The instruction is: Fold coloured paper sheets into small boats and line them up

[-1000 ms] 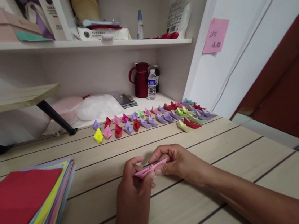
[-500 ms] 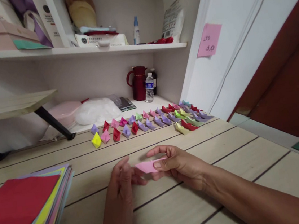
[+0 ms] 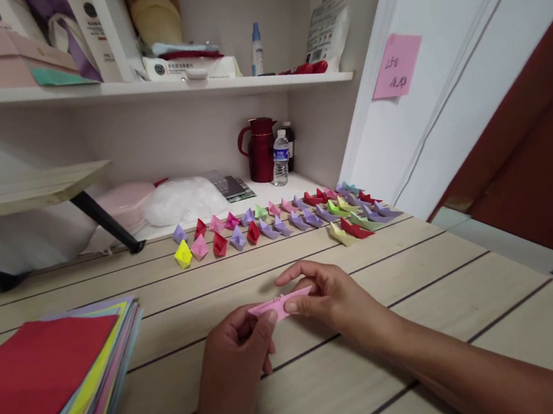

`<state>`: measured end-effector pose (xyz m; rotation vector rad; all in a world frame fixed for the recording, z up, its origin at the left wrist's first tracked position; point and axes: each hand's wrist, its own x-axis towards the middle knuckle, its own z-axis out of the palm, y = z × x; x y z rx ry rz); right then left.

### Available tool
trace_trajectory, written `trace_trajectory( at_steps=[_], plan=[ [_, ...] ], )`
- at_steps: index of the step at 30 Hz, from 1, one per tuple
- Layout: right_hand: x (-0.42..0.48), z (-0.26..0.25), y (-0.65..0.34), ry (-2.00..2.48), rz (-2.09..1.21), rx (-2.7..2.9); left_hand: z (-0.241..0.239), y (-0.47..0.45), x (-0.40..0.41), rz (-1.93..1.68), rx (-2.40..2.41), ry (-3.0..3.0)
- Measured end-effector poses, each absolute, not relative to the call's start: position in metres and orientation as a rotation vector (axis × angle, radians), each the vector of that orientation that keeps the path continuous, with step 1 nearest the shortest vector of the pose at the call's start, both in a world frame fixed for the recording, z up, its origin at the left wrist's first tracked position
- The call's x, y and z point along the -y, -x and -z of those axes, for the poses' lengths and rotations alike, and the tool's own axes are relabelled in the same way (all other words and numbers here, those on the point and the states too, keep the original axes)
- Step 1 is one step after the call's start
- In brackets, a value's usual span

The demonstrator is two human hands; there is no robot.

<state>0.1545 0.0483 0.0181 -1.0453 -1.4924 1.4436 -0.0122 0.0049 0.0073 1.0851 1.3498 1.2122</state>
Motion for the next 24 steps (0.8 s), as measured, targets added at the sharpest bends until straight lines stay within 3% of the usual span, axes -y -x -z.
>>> trace_trajectory(
  at_steps=[14,16,21,24],
  plan=[
    [-0.042,-0.023,-0.154,0.986,-0.835,2.027,-0.007,0.009,0.005,-1.287,-1.595,-1.277],
    [-0.041,-0.024,-0.153,1.007,-0.941,1.95,-0.007,0.01,0.005,-1.263,-1.562,-1.287],
    [-0.042,-0.022,-0.151,1.027,-1.8,1.27,-0.011,0.007,0.006,-1.38,-1.382,-1.212],
    [-0.044,-0.02,-0.151,0.938,-2.095,0.979,-0.009,0.004,0.005,-1.453,-1.359,-1.193]
  ],
)
